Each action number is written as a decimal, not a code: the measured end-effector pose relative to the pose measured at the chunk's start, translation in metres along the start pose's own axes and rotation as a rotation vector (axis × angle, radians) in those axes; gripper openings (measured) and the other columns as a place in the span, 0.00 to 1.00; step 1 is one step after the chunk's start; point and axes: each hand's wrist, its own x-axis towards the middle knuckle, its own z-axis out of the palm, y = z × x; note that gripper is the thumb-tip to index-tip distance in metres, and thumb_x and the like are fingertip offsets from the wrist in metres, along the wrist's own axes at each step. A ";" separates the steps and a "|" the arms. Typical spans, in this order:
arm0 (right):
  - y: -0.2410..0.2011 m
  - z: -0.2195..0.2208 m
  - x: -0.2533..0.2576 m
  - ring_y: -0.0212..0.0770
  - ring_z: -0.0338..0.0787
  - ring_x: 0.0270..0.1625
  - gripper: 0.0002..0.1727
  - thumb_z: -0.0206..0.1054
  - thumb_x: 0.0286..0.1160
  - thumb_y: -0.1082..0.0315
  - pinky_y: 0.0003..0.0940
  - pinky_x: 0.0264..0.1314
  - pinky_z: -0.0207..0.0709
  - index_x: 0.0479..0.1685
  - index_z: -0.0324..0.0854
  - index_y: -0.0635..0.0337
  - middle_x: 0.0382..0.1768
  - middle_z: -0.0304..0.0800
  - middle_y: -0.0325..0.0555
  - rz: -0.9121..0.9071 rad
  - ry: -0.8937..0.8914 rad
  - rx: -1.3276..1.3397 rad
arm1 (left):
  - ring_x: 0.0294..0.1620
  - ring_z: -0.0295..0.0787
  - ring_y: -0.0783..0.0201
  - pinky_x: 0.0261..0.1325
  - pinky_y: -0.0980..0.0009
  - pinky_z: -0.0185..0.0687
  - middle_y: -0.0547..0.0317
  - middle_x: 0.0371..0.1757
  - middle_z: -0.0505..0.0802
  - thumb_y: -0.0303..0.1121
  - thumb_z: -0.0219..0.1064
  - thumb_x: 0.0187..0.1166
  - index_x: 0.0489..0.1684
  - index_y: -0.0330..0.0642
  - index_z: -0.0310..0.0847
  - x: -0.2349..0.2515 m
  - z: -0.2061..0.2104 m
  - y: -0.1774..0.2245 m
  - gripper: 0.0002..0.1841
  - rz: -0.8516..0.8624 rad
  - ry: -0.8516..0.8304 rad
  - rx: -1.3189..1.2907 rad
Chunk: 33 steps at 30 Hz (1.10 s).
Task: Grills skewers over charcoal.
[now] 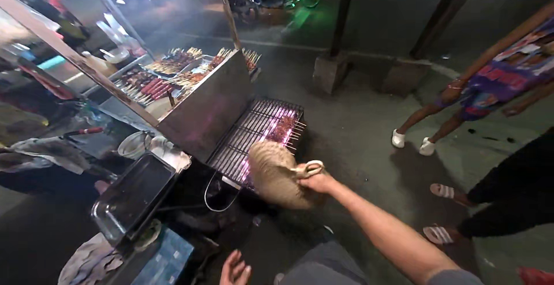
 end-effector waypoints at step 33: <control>0.226 -0.105 0.345 0.34 0.84 0.24 0.18 0.68 0.84 0.59 0.31 0.27 0.78 0.63 0.85 0.59 0.37 0.93 0.43 0.532 -0.177 0.390 | 0.71 0.84 0.69 0.74 0.73 0.81 0.49 0.73 0.86 0.20 0.67 0.73 0.73 0.24 0.74 0.189 0.198 0.269 0.26 0.405 0.437 0.095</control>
